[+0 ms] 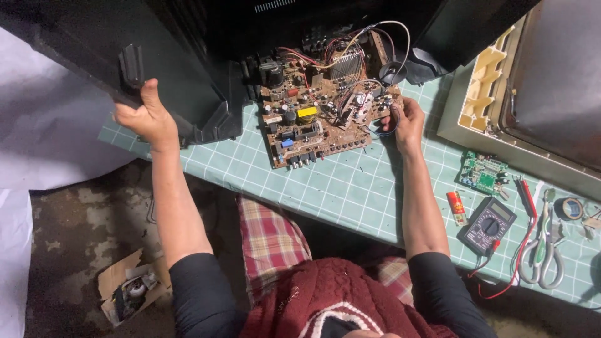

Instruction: Inspecting a large electronic circuit board and re-installing it into its plastic housing.

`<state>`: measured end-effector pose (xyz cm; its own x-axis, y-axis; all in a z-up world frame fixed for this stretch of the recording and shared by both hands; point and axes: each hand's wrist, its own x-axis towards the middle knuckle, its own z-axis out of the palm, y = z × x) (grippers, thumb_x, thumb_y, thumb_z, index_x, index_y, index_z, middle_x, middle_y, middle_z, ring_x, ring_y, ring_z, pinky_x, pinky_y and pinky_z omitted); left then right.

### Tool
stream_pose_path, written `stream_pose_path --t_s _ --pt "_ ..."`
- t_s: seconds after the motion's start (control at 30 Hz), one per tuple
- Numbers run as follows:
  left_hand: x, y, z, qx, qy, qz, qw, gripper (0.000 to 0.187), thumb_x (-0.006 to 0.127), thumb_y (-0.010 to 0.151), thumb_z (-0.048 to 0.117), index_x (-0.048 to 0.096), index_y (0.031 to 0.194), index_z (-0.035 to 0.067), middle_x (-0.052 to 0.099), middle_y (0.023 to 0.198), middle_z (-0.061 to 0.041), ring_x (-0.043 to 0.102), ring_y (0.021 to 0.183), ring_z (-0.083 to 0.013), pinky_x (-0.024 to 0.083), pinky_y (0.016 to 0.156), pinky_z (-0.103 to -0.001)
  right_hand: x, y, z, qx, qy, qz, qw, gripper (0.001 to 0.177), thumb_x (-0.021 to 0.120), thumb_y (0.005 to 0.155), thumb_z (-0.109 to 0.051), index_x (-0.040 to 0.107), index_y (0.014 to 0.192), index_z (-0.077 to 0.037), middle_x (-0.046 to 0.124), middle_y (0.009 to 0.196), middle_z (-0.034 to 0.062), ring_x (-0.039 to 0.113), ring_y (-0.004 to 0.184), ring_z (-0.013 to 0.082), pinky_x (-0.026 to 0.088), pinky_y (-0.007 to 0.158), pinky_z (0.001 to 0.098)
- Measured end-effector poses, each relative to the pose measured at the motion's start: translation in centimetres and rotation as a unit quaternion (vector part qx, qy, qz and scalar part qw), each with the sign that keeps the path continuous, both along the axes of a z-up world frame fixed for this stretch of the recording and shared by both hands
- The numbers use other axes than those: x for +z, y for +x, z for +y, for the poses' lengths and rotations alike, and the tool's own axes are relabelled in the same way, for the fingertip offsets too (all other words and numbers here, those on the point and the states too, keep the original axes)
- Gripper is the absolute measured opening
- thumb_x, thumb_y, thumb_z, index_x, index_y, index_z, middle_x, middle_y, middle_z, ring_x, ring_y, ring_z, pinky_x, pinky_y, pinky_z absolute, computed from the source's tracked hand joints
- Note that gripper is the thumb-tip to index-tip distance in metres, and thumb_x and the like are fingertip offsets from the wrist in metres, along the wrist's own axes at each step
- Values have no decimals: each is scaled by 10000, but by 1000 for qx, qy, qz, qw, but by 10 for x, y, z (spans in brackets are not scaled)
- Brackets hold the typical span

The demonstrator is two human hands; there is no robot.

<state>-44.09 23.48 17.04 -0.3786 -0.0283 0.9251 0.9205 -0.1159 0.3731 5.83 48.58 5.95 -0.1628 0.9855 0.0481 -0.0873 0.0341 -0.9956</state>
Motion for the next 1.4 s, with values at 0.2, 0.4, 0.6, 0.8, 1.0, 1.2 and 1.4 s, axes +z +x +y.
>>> stream_pose_path --t_s 0.2,0.4,0.6,0.8,1.0,1.2,1.4 --pt "1 -2 -5 -42 -31 5 999 257 900 928 9 693 995 -128 716 815 -254 742 752 -320 581 733 -346 -17 4 14 1 -26 28 999 217 599 1055 7 540 1228 124 576 869 192 702 552 298 625 400 355" --pt "18 7 -2 -56 -18 4 998 179 842 942 -31 696 955 -133 717 783 -251 740 711 -310 576 680 -337 -16 3 15 5 -20 36 999 216 620 1049 10 549 1218 124 581 852 190 702 543 307 638 409 375" --pt "-13 -15 -4 -60 -89 -61 992 187 651 1058 8 475 1102 -41 604 1007 -158 648 822 -255 590 773 -348 40 -2 -30 43 -71 -19 996 214 609 1057 -82 567 1199 72 633 872 76 609 625 106 543 533 216" --pt "-33 -32 -4 -30 -89 -85 992 333 663 1062 12 330 1075 3 487 1051 -155 616 918 -236 591 863 -366 51 -6 -40 38 -84 -21 995 157 589 1055 -39 549 1172 59 624 891 81 614 623 108 542 518 218" --pt "-12 -23 -7 36 -122 -54 990 263 676 1070 102 441 1119 -6 510 1039 -128 600 888 -232 536 839 -354 45 -5 -34 39 -73 -3 997 178 637 1032 -21 566 1161 79 632 909 92 624 603 114 545 512 210" --pt "2 -16 -6 -31 -93 -34 995 152 670 1047 28 556 998 -59 672 861 -154 647 680 -237 553 634 -341 47 -8 -38 5 -75 -5 997 180 642 1027 -24 565 1149 85 628 908 100 616 572 111 531 462 213" --pt "5 -7 -3 -36 -65 -39 996 225 651 1035 28 435 1085 -5 604 1003 -138 652 811 -238 581 777 -345 55 -2 -42 20 -79 -27 996 200 647 1035 -49 565 1175 68 634 905 79 626 579 97 560 497 203"
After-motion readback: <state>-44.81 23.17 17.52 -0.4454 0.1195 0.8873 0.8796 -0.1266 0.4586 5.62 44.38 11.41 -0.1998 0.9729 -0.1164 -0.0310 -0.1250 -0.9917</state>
